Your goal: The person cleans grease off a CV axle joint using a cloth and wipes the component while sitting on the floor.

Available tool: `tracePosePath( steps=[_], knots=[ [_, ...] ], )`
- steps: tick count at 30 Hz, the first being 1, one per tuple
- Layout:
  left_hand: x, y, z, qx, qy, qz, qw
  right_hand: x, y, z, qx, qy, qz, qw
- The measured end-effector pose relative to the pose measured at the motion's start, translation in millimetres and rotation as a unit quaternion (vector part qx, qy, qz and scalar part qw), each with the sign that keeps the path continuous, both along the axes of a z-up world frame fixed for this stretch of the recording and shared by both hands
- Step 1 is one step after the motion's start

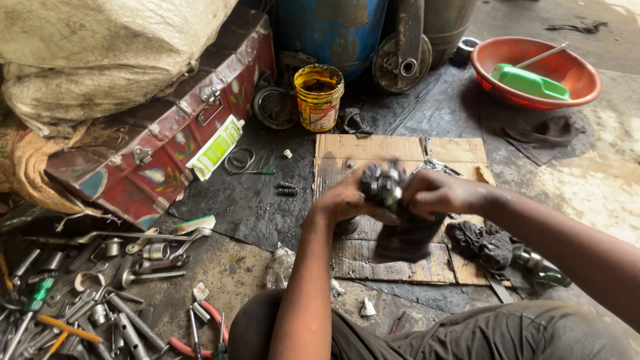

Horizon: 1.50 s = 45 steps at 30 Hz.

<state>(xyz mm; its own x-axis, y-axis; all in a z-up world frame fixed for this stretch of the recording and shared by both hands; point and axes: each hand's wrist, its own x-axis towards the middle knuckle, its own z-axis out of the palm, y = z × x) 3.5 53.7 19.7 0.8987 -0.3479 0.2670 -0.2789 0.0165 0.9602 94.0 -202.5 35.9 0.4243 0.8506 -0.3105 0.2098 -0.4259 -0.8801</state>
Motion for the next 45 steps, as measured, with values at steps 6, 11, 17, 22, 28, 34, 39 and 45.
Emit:
tracePosePath(
  steps=[6, 11, 17, 22, 28, 34, 39, 45],
  knots=[
    [11.4, -29.2, -27.3, -0.043, -0.049, 0.031, 0.997, -17.7, -8.1, 15.8, 0.121, 0.070, 0.017, 0.990],
    [17.4, -27.7, -14.0, -0.010, -0.077, 0.070, 0.995, -26.3, 0.8, 44.1, 0.103, 0.119, 0.029, 0.987],
    [4.5, -21.1, -11.4, -0.013, -0.220, 0.200, 0.955, -28.2, 31.2, 47.8, 0.193, -0.055, 0.084, 0.976],
    [2.4, -35.4, -15.6, 0.025, -0.295, 0.275, 0.915, -24.2, 21.1, 33.1, 0.162, 0.053, -0.039, 0.985],
    [4.4, -45.5, -10.0, 0.057, -0.318, 0.318, 0.891, -29.0, 12.5, 0.7, 0.236, 0.196, -0.193, 0.932],
    [0.7, -28.4, -7.1, -0.096, -0.155, 0.259, 0.949, -54.6, 49.7, -10.4, 0.406, 0.255, -0.224, 0.849],
    [0.5, -6.7, -7.6, -0.063, -0.101, 0.239, 0.964, -82.1, 86.8, -16.1, 0.540, 0.321, -0.273, 0.728],
    [7.1, -0.3, -18.4, -0.134, -0.115, 0.178, 0.968, -82.7, 93.5, -35.7, 0.631, 0.318, -0.251, 0.661]
  ],
)
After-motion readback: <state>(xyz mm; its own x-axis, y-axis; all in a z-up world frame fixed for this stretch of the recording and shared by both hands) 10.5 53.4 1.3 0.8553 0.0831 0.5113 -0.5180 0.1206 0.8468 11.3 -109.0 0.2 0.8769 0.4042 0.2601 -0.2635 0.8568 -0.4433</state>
